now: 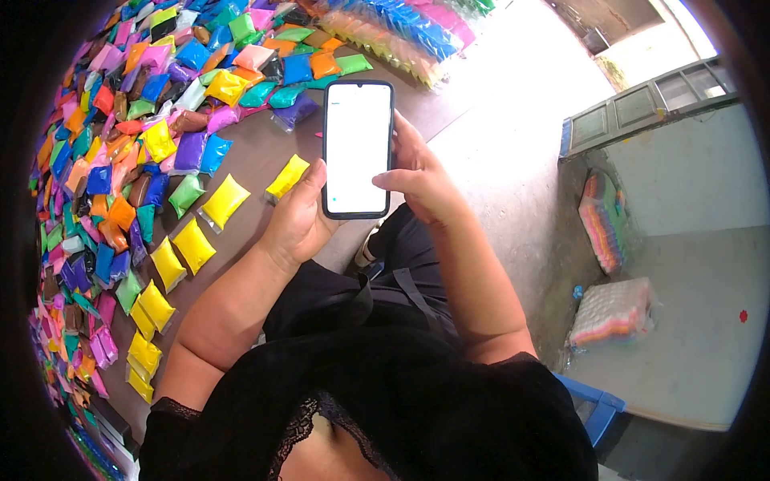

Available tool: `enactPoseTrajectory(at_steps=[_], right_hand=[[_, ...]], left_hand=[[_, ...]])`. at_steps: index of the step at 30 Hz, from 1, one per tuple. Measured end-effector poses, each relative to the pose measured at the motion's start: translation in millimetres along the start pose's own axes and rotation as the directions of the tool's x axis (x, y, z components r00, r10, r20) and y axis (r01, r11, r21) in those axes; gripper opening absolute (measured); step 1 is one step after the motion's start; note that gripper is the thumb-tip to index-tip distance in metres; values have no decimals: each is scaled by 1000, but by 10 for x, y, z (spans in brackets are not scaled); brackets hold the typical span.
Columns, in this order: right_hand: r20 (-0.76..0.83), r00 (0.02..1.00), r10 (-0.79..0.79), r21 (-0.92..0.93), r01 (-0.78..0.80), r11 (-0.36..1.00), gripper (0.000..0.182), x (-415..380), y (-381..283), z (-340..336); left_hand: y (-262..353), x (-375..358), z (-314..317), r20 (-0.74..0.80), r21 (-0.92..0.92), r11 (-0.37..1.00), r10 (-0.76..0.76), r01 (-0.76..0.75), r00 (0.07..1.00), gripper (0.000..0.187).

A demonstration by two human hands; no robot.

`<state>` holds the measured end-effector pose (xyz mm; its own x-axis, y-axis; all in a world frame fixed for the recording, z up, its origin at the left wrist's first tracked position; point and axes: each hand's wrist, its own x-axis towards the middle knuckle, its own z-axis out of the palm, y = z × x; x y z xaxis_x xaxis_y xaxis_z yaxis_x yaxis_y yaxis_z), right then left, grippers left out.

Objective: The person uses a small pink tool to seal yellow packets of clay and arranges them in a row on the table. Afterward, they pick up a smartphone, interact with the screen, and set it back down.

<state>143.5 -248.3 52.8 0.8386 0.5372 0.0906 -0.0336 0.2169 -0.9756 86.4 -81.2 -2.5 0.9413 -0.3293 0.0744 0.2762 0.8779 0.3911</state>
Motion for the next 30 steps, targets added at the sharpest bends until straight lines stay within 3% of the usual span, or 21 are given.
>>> enactPoseTrajectory(at_steps=[2,21,30], right_hand=[[-8,995,99,90,-98,991,96,-3,-76,35],[-38,996,85,89,-82,993,91,-17,-5,14],[-123,989,78,115,-64,991,77,0,30,75]], left_hand=[[-7,-2,-10,7,4,1000,0,0,1000,51],[-12,-23,38,-27,18,1000,12,-11,1000,49],[-15,-20,4,-25,34,999,8,-7,1000,48]])
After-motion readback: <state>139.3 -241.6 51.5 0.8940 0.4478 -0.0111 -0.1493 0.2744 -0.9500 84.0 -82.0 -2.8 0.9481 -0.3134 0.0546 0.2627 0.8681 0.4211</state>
